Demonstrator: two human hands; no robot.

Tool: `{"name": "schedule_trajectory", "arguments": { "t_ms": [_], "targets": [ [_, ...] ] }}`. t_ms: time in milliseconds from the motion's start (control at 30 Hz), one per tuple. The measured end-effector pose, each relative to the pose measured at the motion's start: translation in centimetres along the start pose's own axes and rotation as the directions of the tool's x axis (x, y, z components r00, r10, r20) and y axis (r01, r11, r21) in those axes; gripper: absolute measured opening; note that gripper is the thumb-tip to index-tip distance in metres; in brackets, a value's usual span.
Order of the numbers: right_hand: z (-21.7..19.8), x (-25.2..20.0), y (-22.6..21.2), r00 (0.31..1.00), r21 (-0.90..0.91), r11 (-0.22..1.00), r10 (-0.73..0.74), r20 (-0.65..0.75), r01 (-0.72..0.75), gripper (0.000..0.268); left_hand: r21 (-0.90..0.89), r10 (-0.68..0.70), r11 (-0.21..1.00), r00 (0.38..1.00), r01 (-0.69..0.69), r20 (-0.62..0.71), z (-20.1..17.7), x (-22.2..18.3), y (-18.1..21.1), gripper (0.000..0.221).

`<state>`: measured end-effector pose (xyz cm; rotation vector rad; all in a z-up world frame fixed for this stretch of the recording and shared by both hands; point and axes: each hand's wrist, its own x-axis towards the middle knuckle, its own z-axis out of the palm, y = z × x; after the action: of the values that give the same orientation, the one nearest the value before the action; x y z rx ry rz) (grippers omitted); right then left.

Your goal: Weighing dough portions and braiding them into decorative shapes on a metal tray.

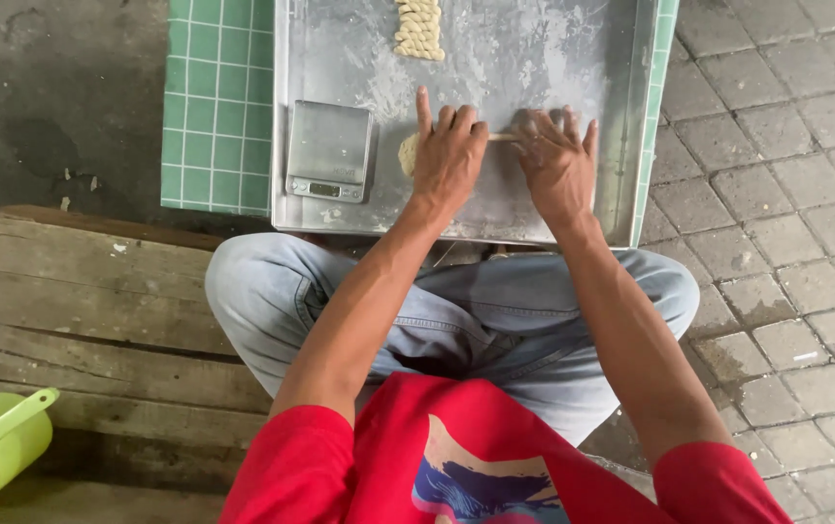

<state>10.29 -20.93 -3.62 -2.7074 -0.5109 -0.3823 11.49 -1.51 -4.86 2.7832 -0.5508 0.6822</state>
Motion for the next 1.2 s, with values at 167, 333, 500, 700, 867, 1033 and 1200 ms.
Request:
{"name": "schedule_trajectory", "arguments": {
  "t_ms": [167, 333, 500, 700, 867, 1033, 1200],
  "targets": [
    [0.0, 3.8, 2.0, 0.982, -0.025, 0.995, -0.102, -0.160, 0.099, 0.005, -0.086, -0.018, 0.996, 1.000, 0.019, 0.009, 0.8, 3.7, -1.3, 0.009],
    [-0.2, 7.0, 4.6, 0.970, -0.120, 0.979, -0.182, -0.163, 0.163, 0.012, 0.010, 0.020, 1.000, 0.996, -0.019, -0.087, 4.0, 7.3, -1.8, 0.020],
    [0.1, 7.3, 2.4, 0.999, 0.148, 0.988, 0.037, 0.020, -0.040, 0.064, 0.038, -0.052, 0.998, 0.951, 0.042, 0.306, 2.5, 8.2, 0.1, 0.053],
    [2.8, 9.2, 2.8, 0.938, 0.028, 0.974, 0.209, 0.277, -0.226, 0.072, 0.211, -0.177, 0.975, 0.837, 0.076, 0.518, 4.1, 9.8, 1.9, 0.071],
    [1.1, 8.2, 1.2, 0.943, -0.019, 0.983, 0.181, 0.278, -0.183, 0.083, 0.189, -0.140, 0.980, 0.883, 0.059, 0.449, 3.5, 8.2, 1.8, 0.068],
    [0.8, 5.3, 0.7, 0.931, -0.096, 0.977, 0.210, 0.298, -0.189, 0.078, 0.142, -0.139, 0.987, 0.832, 0.073, 0.537, 1.6, 6.1, 1.9, 0.066],
    [-1.0, 3.0, -0.4, 0.918, -0.133, 0.971, 0.230, 0.323, -0.197, 0.080, 0.090, -0.086, 0.995, 0.846, 0.045, 0.527, 0.1, 3.1, 1.9, 0.082]
  ]
}}
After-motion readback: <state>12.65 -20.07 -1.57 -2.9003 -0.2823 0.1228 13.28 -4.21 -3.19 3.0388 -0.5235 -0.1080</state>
